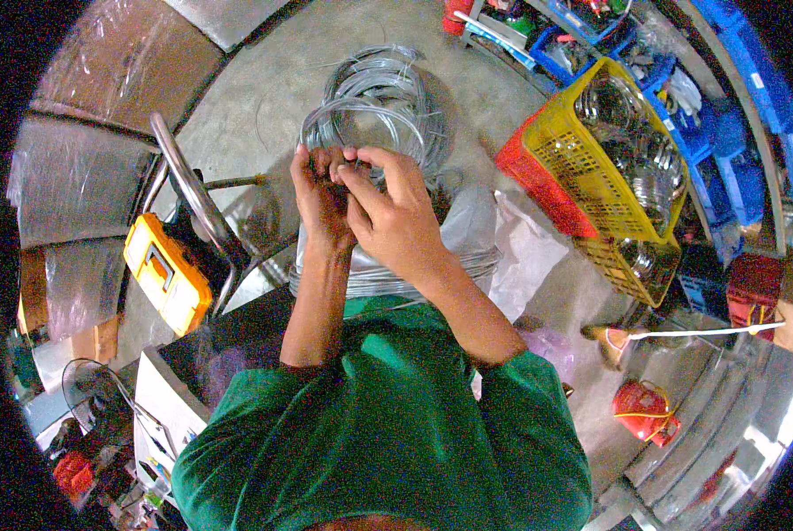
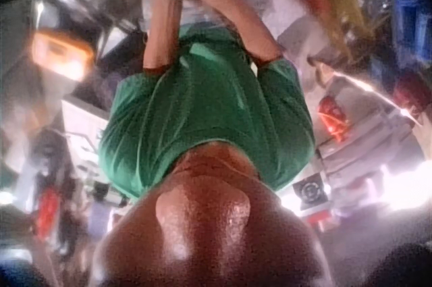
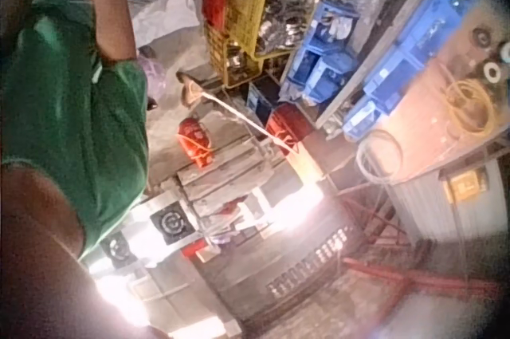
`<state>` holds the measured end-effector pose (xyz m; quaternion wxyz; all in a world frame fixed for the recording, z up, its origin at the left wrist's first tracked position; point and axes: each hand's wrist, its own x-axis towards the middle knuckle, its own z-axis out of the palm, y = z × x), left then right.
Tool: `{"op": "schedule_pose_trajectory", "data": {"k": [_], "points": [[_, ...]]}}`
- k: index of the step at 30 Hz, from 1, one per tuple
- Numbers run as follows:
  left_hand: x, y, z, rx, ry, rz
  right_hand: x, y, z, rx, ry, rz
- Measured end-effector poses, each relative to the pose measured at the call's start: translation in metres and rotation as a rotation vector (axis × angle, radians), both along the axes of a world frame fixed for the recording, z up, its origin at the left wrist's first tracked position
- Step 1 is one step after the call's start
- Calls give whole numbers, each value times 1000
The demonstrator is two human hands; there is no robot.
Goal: The person coils a length of gray wire by hand, forming loops and securing them with a twist tie. The person repeatedly handles the wire, adjusts the coil shape, and places the finished coil on a pile of similar coils.
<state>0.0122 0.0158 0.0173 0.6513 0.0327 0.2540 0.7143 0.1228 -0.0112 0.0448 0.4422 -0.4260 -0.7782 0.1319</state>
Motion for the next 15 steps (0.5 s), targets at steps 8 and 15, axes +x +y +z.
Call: {"op": "schedule_pose_trajectory", "data": {"k": [8, 15], "points": [[-1, -2, -9, 35, 22, -76, -4, -6, -18, -247, 84, -53], [0, -9, -8, 28, 65, -154, 7, 1, -20, -514, 264, 114]]}}
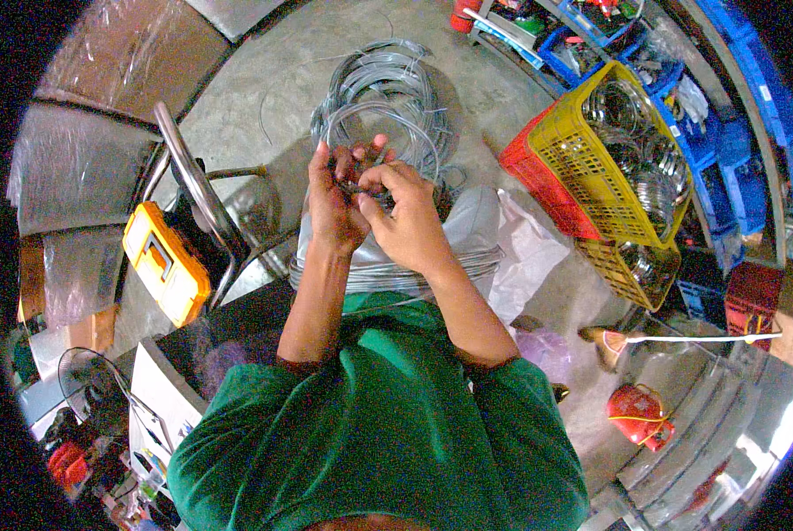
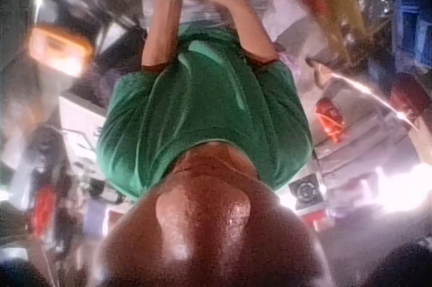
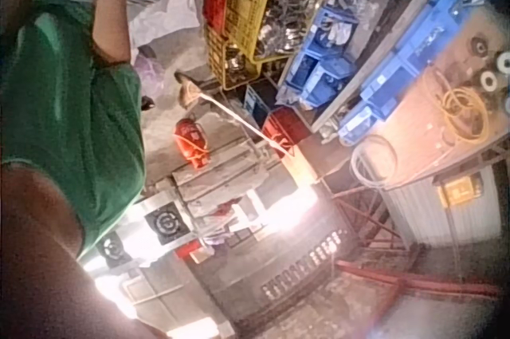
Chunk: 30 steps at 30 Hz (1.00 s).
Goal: The person coils a length of gray wire by hand, forming loops and securing them with a twist tie. The person repeatedly handles the wire, adjusts the coil shape, and places the finished coil on a pile of similar coils.
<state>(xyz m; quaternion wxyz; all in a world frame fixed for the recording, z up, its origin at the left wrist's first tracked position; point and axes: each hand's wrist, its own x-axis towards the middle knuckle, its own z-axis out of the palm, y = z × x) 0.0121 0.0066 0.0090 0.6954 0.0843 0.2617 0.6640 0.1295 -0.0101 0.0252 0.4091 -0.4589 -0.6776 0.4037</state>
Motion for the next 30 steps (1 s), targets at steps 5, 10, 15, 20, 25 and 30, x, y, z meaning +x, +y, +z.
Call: {"op": "schedule_pose_trajectory", "data": {"k": [5, 10, 15, 20, 25, 30], "points": [[5, 3, 5, -52, 25, 26, -4, -6, -9, 20, 117, -61], [8, 9, -4, 13, 300, -47, -11, -13, -25, 20, 135, -270], [8, -9, -22, 172, 777, -310, -9, -19, -38, -388, 682, -328], [-2, -37, -43, -34, 1044, -540, 6, -35, -47, -508, 502, -273], [6, -50, -45, -7, 1083, -475, 18, -39, -56, -672, 622, -265], [2, -54, -23, 158, 1434, -408, 33, -34, -45, -781, 582, -170]]}}
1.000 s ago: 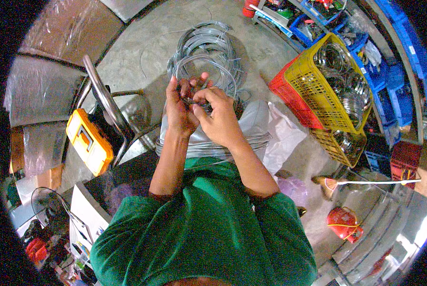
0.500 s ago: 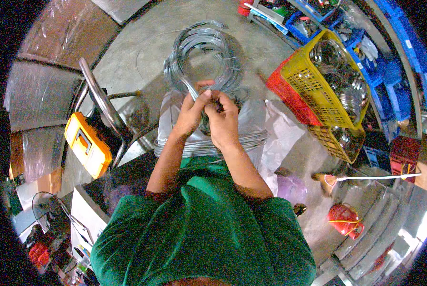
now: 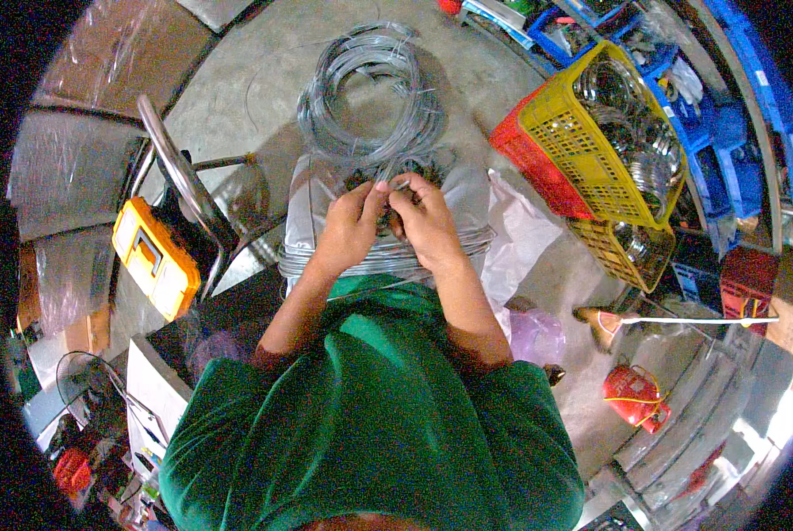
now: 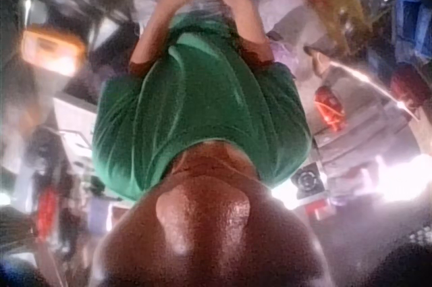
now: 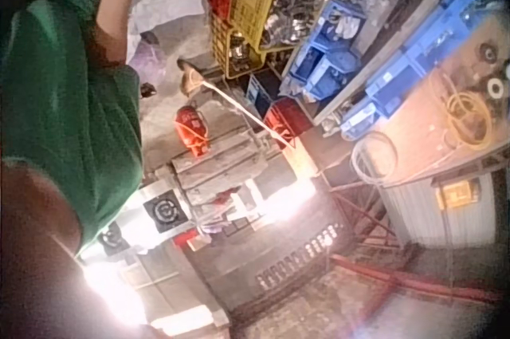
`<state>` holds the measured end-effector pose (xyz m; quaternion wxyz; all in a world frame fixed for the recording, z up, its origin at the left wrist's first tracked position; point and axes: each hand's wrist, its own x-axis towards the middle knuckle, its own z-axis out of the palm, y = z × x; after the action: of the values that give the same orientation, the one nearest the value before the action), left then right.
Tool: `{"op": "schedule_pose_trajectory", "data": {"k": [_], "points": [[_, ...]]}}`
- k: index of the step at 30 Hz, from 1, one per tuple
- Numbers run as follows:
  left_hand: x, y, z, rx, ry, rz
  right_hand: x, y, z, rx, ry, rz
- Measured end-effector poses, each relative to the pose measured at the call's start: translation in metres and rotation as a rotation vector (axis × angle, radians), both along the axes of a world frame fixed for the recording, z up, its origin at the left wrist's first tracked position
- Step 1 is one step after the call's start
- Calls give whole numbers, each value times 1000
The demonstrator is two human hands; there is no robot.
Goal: The person coils a length of gray wire by hand, forming loops and securing them with a twist tie. The person repeatedly handles the wire, adjusts the coil shape, and places the finished coil on a pile of similar coils.
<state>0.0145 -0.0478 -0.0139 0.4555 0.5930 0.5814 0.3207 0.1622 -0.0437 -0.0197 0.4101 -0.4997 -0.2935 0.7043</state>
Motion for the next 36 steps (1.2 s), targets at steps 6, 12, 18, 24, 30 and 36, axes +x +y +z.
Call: {"op": "schedule_pose_trajectory", "data": {"k": [6, 12, 18, 24, 30, 36], "points": [[-9, -8, 21, 83, 80, -99, 20, 7, 16, 311, -430, 387], [-27, -8, 36, 101, 191, -226, 33, -5, 26, 429, -503, 270], [-27, -5, 53, -62, 75, -228, 36, -8, 34, 654, -532, 135], [-18, 0, 49, -207, -57, -152, 2, -12, 41, 435, 301, -79], [-16, -5, 48, -147, 86, -192, -10, -6, 42, 254, 81, -105], [-27, -14, 61, -10, 133, -386, 4, -17, 53, 294, -80, 60]]}}
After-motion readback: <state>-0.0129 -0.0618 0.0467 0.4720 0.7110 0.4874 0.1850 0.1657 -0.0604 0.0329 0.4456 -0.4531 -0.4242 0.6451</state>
